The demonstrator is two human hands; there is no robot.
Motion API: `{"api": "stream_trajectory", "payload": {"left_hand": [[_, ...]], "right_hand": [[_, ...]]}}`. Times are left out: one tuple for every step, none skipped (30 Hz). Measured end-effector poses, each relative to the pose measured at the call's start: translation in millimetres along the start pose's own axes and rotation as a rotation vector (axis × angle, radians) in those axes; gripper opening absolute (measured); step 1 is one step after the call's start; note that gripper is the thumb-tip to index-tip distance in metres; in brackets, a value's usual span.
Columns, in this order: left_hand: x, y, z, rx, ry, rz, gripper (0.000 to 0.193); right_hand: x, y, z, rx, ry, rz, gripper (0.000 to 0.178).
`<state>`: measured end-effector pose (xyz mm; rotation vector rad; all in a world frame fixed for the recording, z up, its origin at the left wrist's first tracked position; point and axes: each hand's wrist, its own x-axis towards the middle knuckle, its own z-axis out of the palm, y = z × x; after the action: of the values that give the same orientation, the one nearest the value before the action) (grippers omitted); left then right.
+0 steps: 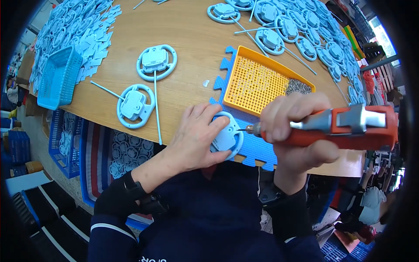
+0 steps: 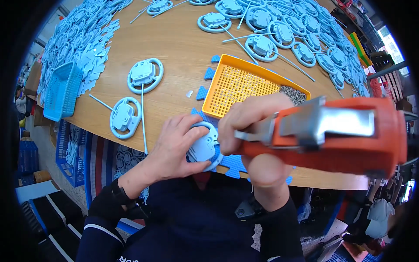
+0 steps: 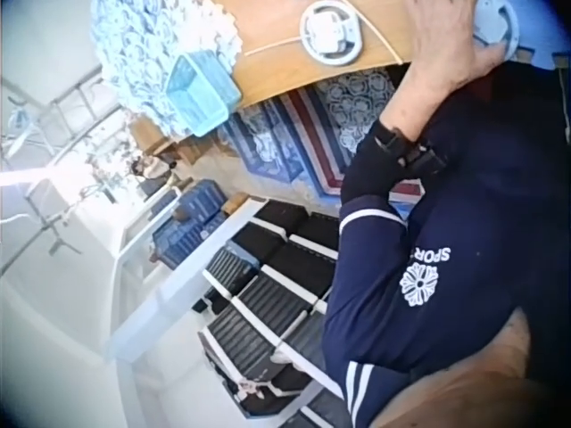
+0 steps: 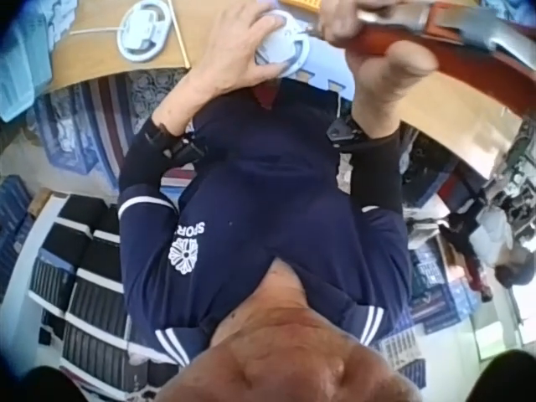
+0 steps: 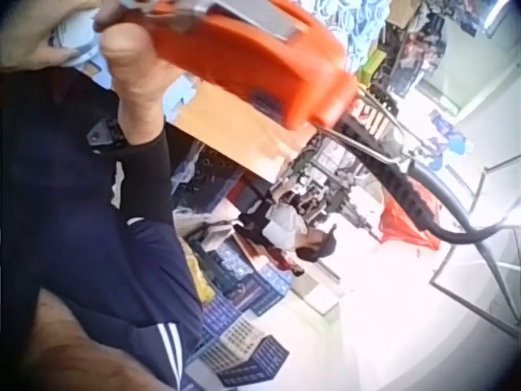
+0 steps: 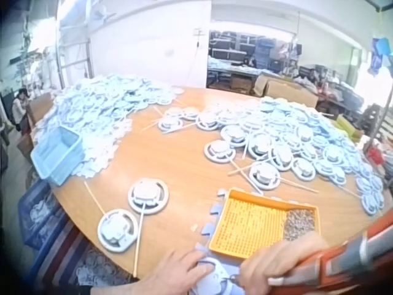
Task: Assembling blue plastic toy components using an electric screwdriver.
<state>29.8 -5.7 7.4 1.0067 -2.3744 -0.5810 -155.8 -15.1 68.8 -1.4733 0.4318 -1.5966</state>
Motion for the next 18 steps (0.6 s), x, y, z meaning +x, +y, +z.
{"api": "stream_trajectory", "payload": {"left_hand": [[-1, -2, 2, -0.005, 0.018, 0.014, 0.056], [-1, -3, 3, -0.009, 0.036, 0.028, 0.054], [-1, -3, 4, -0.007, 0.036, 0.025, 0.053], [-1, -2, 4, -0.011, 0.036, 0.025, 0.053], [0, -1, 3, 0.003, 0.027, 0.021, 0.053], [0, -1, 3, 0.016, 0.019, 0.017, 0.053], [0, 0, 3, 0.013, 0.020, 0.017, 0.053], [0, 0, 3, 0.015, 0.021, 0.014, 0.052], [-1, 0, 4, 0.018, 0.023, 0.011, 0.052], [0, 0, 3, 0.015, 0.023, 0.009, 0.052], [0, 1, 3, 0.022, 0.024, 0.011, 0.051], [0, 1, 3, 0.030, 0.024, 0.013, 0.051], [0, 0, 3, 0.029, 0.025, 0.011, 0.051], [0, -1, 4, 0.019, 0.037, 0.011, 0.051], [-1, -1, 4, 0.009, 0.049, 0.012, 0.050], [-1, -1, 4, 0.006, 0.050, 0.015, 0.050], [0, -1, 4, 0.008, 0.055, 0.019, 0.050], [0, 0, 3, 0.011, 0.060, 0.024, 0.049]], "right_hand": [[-5, -1, 6, -0.025, 0.045, 0.057, 0.070], [-10, -2, 12, -0.049, 0.091, 0.114, 0.069], [-10, -2, 16, -0.050, 0.091, 0.116, 0.069], [-9, -3, 19, -0.107, 0.114, 0.162, 0.069], [-9, -3, 21, -0.164, 0.136, 0.209, 0.068], [-11, -2, 21, -0.166, 0.136, 0.213, 0.068], [-13, 0, 20, -0.042, 0.159, 0.228, 0.062], [-14, 1, 19, 0.082, 0.181, 0.244, 0.058], [-13, 2, 20, 0.080, 0.180, 0.247, 0.058], [-10, 2, 21, -0.025, 0.135, 0.231, 0.059], [-8, 3, 22, -0.130, 0.090, 0.214, 0.062], [-7, 3, 22, -0.132, 0.089, 0.216, 0.062], [-5, 3, 21, -0.170, 0.032, 0.229, 0.060], [-5, 3, 22, -0.209, -0.026, 0.241, 0.059], [-5, 3, 24, -0.206, -0.025, 0.274, 0.057], [-6, 5, 26, -0.210, -0.024, 0.274, 0.057], [-8, 9, 27, -0.180, 0.027, 0.280, 0.057], [-10, 13, 28, -0.149, 0.078, 0.285, 0.056]]}}
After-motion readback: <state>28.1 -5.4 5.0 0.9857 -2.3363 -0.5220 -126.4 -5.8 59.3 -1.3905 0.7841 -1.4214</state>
